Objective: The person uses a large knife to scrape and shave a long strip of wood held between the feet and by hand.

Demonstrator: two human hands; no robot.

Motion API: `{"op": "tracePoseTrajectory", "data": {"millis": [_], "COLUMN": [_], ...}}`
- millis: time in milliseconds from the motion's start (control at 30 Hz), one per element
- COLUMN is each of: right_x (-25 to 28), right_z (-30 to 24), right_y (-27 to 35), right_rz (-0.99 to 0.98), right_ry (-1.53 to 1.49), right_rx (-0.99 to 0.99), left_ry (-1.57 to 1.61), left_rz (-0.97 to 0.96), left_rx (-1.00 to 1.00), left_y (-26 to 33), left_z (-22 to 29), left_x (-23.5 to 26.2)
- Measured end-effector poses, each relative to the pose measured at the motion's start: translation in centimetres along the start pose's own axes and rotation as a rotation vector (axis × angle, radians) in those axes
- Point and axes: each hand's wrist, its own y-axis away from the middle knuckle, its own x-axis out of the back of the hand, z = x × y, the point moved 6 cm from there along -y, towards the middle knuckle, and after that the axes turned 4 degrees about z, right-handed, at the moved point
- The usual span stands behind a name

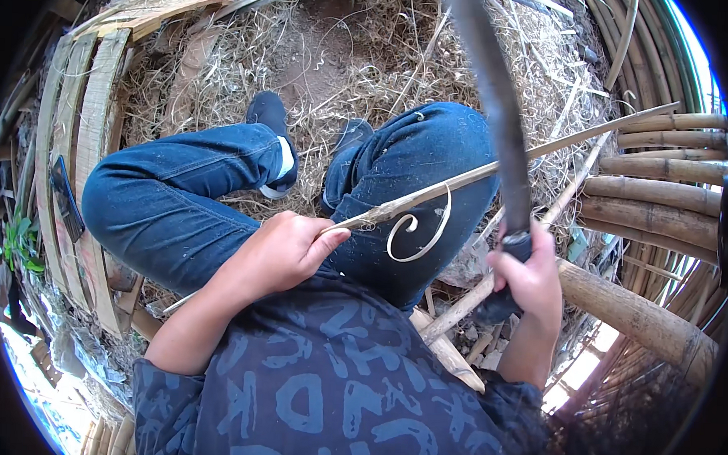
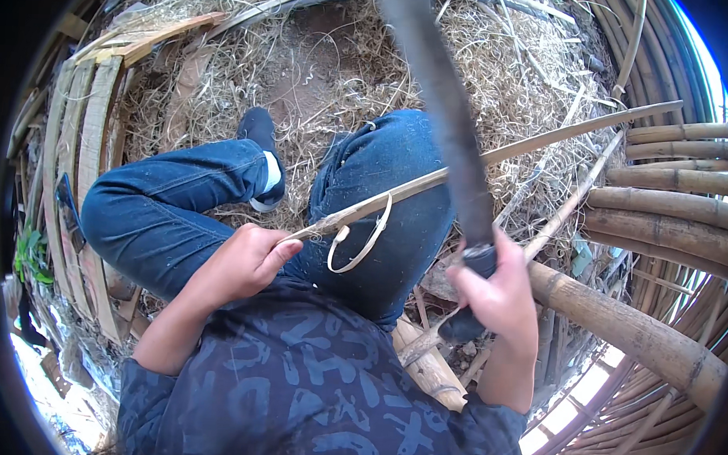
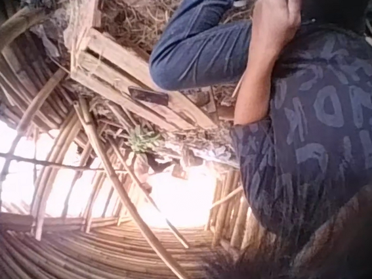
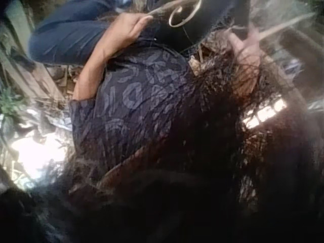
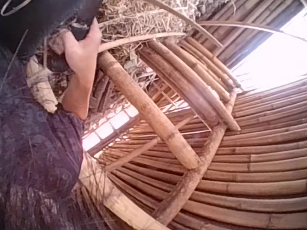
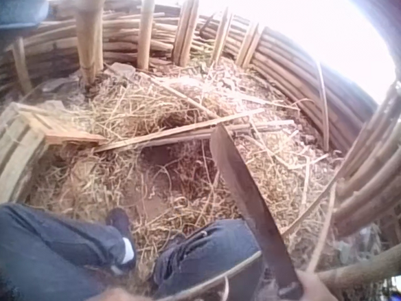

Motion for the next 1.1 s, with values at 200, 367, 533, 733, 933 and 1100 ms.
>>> {"op": "tracePoseTrajectory", "data": {"millis": [200, 367, 533, 733, 933, 1100], "right_x": [-3.9, -0.6, -4.5, -4.3, -4.9, -2.0], "right_z": [0.6, 0.5, 1.6, 1.5, 2.2, 1.0], "right_y": [1.2, 0.0, 1.4, 1.0, 1.0, 0.6], "right_rz": [-0.068, 0.157, -0.056, -0.182, -0.273, 0.024], "right_ry": [0.340, 0.093, 0.318, 0.218, -0.043, -0.002], "right_rx": [0.176, -0.035, 0.270, 0.064, -0.157, -0.038], "left_ry": [0.017, 0.001, 0.012, -0.003, 0.005, -0.027], "left_rz": [-0.013, -0.043, -0.059, -0.042, -0.034, -0.054], "left_rx": [-0.005, 0.060, 0.054, 0.019, -0.008, -0.005], "left_y": [0.0, -0.1, -0.1, -0.3, -0.4, -0.3], "left_z": [-0.1, -0.5, -0.6, -0.3, -0.3, -0.5], "left_x": [-0.1, 0.1, 0.0, -0.1, -0.1, -0.2]}}
